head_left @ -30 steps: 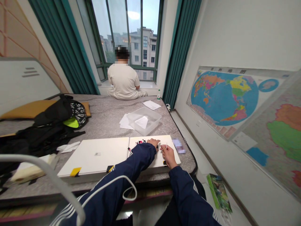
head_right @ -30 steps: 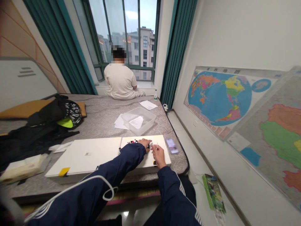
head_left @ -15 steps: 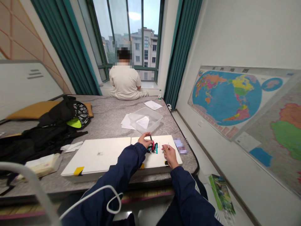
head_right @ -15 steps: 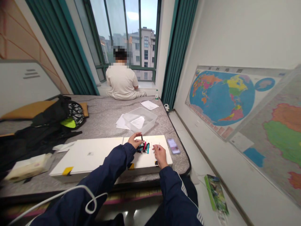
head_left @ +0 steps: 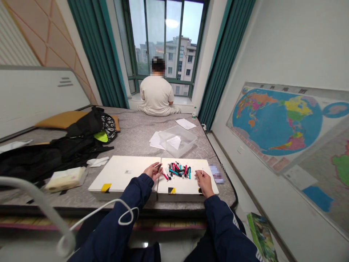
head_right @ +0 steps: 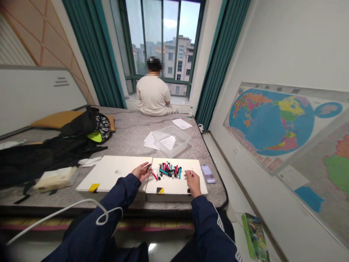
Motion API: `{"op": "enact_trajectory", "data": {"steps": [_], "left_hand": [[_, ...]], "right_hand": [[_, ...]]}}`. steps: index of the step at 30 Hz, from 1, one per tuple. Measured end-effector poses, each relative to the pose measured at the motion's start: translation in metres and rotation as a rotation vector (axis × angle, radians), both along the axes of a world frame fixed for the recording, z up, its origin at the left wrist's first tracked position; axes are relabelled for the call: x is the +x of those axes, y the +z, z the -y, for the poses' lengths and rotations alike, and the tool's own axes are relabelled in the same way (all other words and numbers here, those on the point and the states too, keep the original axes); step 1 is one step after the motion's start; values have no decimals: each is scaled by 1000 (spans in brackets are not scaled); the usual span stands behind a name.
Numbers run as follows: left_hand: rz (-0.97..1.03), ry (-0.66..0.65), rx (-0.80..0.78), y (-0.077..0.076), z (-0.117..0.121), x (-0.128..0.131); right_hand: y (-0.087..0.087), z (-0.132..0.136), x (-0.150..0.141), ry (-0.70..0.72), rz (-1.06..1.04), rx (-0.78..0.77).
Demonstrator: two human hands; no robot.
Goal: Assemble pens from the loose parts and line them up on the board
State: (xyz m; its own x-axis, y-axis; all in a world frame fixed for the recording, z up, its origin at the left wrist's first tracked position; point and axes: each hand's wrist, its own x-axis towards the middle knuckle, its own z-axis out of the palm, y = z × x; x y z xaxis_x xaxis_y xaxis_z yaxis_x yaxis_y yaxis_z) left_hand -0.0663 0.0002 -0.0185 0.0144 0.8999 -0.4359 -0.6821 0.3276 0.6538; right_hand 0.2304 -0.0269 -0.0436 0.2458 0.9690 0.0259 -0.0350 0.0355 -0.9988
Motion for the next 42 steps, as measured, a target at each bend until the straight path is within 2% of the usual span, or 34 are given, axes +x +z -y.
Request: {"op": "enact_trajectory", "data": {"steps": [3, 6, 13, 16, 19, 23, 27, 30, 34, 42], "left_hand": [[48, -68, 23, -2, 7, -10], [50, -57, 38, -8, 9, -18], [-244, 31, 240, -49, 2, -22], [-329, 15, 311, -57, 4, -21], [-402, -19, 361, -54, 10, -24], [-520, -89, 408, -43, 18, -25], [-553, -64, 383, -36, 21, -23], [-548, -36, 377, -36, 21, -23], [-557, -56, 408, -41, 19, -24], [-549, -42, 422, -41, 19, -23]], "right_hand": [[0, 0, -1, -37, 99, 25], [0, 0, -2, -58, 189, 48], [7, 2, -5, -45, 384, 131], [16, 6, -19, -28, 418, 161], [24, 8, -55, 58, 399, 207], [31, 6, -124, 192, 333, 233], [25, 0, -169, 126, 221, 205], [16, -2, -177, 64, 146, 178], [9, -3, -175, 63, 118, 157], [16, -2, -181, 72, 125, 197]]}}
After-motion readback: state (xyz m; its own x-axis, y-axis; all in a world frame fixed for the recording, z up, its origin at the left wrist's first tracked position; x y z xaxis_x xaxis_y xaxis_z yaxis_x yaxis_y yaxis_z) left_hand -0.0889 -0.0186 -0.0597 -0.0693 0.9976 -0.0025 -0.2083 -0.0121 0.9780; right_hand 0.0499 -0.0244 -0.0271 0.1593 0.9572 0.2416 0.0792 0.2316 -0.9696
